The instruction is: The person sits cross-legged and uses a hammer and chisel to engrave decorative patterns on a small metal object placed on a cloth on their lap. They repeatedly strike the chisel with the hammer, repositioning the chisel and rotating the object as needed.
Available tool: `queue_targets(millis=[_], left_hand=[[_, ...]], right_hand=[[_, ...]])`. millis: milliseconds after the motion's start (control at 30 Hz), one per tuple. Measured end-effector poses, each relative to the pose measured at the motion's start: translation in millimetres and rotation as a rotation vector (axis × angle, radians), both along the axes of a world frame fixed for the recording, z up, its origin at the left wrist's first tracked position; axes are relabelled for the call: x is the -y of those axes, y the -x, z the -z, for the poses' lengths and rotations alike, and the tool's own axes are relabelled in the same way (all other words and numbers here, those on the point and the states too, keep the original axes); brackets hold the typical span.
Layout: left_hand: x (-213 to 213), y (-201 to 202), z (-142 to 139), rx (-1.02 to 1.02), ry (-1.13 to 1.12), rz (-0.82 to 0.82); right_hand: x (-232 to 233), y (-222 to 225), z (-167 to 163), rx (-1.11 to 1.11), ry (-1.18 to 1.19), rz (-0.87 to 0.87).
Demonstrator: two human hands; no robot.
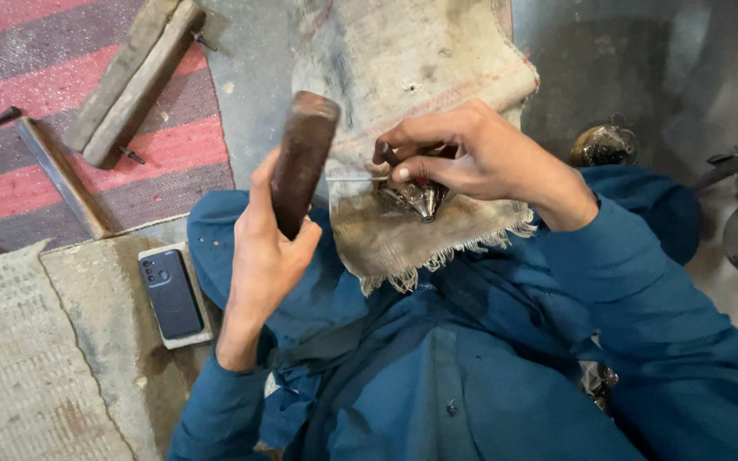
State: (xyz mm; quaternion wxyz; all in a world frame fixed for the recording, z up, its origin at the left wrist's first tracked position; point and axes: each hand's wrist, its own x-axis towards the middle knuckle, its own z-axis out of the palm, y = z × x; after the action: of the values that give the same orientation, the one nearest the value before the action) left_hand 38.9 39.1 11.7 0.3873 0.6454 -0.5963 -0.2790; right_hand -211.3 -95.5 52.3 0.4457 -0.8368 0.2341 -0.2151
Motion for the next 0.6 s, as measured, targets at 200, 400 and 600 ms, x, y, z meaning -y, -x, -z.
queue_targets(millis=[200,400,600], left_hand=[[-3.0,-5.5,0.1,0.235,0.236,0.06],[-5.9,-12.0,1.3,0.167,0.285,0.022],[-3.1,-10.6,7.5,-0.152,-0.01,-0.208]], right_hand=[[5.4,-2.5,-2.7,-0.023,0.128,-0.079],[10.2,-4.5,-2.7,-0.028,0.088,-0.089],[11.6,-3.8,-2.5,-0.015,0.042,-0.096]])
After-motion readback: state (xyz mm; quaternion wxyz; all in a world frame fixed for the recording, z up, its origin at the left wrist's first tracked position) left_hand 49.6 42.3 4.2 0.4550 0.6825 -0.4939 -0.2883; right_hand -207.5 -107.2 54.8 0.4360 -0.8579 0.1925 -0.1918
